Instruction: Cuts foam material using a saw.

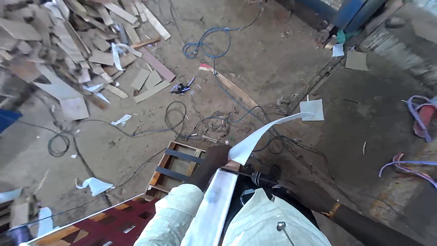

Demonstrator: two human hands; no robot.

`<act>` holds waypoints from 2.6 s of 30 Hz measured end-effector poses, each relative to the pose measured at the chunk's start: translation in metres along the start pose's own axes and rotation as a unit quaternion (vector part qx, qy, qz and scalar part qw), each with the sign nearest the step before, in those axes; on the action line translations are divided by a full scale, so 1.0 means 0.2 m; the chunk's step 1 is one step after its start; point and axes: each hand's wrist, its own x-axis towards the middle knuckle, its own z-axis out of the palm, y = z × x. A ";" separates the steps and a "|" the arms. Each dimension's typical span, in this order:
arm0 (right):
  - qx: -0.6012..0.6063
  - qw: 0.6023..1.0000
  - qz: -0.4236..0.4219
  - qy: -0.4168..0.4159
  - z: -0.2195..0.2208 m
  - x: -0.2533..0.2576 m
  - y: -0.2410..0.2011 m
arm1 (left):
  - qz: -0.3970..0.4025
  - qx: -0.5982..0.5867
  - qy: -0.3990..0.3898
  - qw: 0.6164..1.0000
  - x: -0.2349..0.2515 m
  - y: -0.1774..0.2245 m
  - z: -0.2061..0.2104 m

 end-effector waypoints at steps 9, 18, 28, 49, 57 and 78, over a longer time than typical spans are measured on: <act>0.014 1.000 -0.013 0.015 0.00 0.08 -0.03 | 0.006 -0.007 0.033 0.999 0.03 0.01 0.01; 0.005 0.999 0.012 -0.029 0.04 0.41 -0.16 | -0.028 -0.049 0.083 0.995 0.11 -0.04 -0.02; -0.072 0.979 0.154 -0.110 0.03 0.24 0.05 | -0.069 -0.199 0.193 0.958 0.16 -0.13 -0.02; 0.606 0.640 0.289 0.373 -0.40 0.33 0.04 | 0.128 -0.253 0.274 0.919 -0.23 0.71 0.41; 0.523 0.669 0.390 0.356 -0.08 0.03 0.39 | -0.159 -0.239 0.385 0.877 -0.24 0.25 0.99; 0.464 0.724 0.333 0.386 -0.24 0.00 0.19 | -0.023 -0.659 -0.056 0.750 -0.14 -0.25 0.72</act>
